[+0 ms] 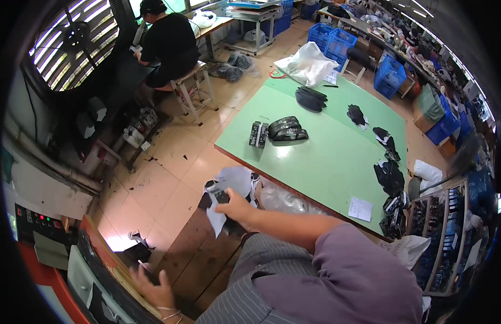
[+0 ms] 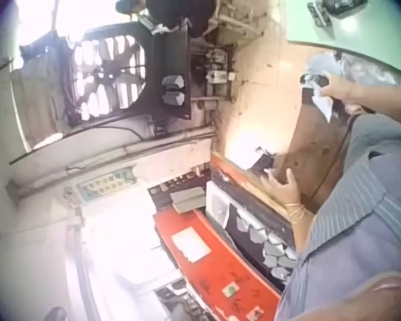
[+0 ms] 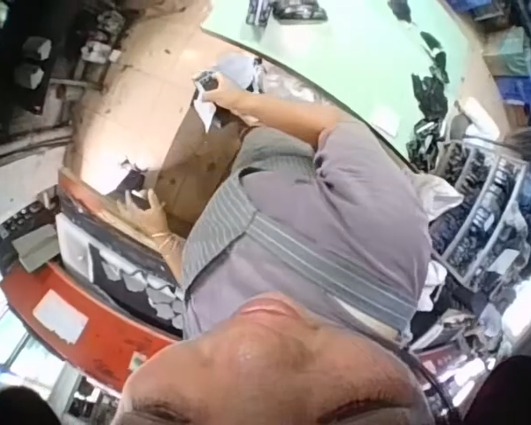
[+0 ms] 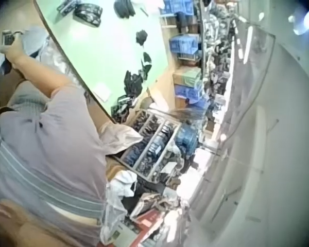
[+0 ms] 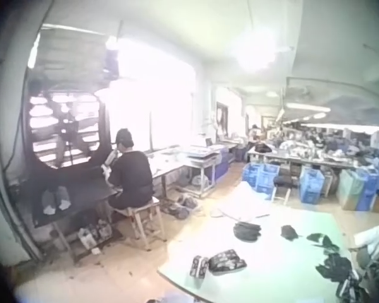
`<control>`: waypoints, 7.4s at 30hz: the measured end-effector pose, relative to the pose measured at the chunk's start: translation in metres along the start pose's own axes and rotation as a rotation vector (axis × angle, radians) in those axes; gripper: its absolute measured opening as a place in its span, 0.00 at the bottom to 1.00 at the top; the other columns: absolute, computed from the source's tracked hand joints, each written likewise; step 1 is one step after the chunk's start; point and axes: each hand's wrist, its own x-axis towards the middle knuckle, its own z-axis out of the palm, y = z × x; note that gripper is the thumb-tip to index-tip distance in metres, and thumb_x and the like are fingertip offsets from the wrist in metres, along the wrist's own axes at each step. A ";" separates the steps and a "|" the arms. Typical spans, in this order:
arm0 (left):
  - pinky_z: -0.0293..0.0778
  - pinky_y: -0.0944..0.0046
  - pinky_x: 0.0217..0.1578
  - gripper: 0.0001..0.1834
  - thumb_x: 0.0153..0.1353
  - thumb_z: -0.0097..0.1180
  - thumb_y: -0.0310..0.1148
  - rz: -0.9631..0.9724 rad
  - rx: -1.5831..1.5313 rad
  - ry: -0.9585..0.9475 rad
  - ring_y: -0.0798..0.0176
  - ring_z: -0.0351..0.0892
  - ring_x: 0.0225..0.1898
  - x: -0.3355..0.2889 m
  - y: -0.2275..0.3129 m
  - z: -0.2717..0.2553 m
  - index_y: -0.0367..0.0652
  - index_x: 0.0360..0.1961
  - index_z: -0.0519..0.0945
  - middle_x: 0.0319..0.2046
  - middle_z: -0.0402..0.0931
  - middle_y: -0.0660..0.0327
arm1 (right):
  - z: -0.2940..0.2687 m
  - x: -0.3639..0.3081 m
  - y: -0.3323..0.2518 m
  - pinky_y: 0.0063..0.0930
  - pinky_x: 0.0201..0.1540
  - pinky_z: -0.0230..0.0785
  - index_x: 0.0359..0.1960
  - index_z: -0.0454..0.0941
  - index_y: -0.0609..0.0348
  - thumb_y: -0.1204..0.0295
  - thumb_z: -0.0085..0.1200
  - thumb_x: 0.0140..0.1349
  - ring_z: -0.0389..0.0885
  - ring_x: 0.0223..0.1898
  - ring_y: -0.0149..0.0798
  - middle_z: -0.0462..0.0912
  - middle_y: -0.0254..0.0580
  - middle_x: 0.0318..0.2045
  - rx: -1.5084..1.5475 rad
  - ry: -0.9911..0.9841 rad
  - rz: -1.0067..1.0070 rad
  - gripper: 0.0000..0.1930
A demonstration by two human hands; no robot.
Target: Cutting leather pieces for shoes using a hydraulic press and a metal die.
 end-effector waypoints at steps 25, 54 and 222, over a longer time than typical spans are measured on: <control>0.67 0.51 0.58 0.37 0.50 0.68 0.37 -0.305 0.286 -0.277 0.42 0.70 0.55 0.090 -0.044 0.010 0.30 0.58 0.68 0.55 0.68 0.40 | -0.085 0.317 0.078 0.52 0.63 0.51 0.52 0.71 0.52 0.59 0.57 0.55 0.62 0.60 0.56 0.66 0.51 0.58 -1.260 0.474 -0.441 0.24; 0.64 0.51 0.59 0.38 0.49 0.66 0.37 0.179 0.099 -0.581 0.42 0.67 0.57 0.111 -0.047 0.028 0.32 0.59 0.67 0.57 0.65 0.41 | -0.172 0.178 0.071 0.48 0.42 0.75 0.62 0.55 0.44 0.57 0.64 0.40 0.80 0.41 0.57 0.69 0.54 0.48 -0.529 0.777 0.236 0.44; 0.72 0.52 0.48 0.16 0.53 0.65 0.44 -0.078 0.436 0.062 0.48 0.73 0.50 -0.033 -0.040 -0.021 0.44 0.36 0.84 0.48 0.74 0.45 | -0.180 0.231 0.040 0.45 0.57 0.63 0.56 0.65 0.67 0.46 0.57 0.54 0.71 0.55 0.57 0.75 0.60 0.51 -0.880 0.721 0.107 0.39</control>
